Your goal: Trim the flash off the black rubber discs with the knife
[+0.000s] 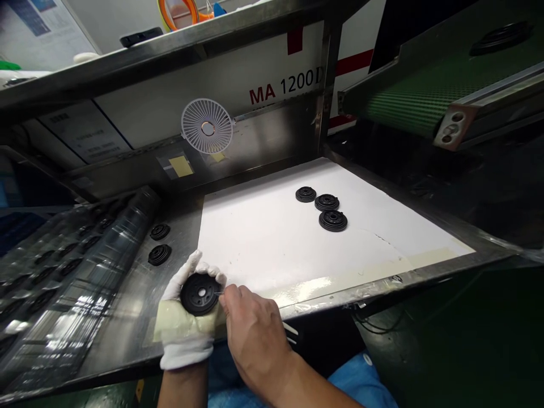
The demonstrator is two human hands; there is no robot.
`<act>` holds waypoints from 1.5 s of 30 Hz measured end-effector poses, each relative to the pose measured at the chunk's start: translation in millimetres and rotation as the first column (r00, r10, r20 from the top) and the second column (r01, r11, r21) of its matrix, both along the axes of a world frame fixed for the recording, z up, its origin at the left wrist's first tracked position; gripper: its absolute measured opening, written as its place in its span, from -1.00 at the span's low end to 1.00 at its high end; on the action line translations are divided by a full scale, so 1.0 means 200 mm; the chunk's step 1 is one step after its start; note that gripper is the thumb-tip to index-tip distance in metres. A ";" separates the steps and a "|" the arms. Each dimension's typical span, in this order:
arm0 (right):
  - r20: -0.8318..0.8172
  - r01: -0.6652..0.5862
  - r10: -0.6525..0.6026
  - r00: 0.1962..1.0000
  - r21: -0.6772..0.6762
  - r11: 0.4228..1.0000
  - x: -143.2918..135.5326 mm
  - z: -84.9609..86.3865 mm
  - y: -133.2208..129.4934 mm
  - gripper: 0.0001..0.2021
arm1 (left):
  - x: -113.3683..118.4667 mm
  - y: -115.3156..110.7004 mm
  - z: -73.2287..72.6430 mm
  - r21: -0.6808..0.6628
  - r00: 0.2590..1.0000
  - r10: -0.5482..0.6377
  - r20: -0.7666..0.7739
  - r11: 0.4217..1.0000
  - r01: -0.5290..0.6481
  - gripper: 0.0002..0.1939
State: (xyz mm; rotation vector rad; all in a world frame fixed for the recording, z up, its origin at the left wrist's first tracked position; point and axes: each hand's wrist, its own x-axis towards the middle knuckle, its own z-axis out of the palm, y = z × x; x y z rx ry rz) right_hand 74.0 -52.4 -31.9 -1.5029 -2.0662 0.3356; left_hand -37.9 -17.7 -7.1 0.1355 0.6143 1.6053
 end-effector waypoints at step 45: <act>-0.048 -0.095 0.093 0.994 -0.026 0.995 -0.01 -0.02 -0.02 -0.80 | -0.02 -0.03 -0.06 -0.018 0.993 -0.116 0.003 0.993 0.116 -0.59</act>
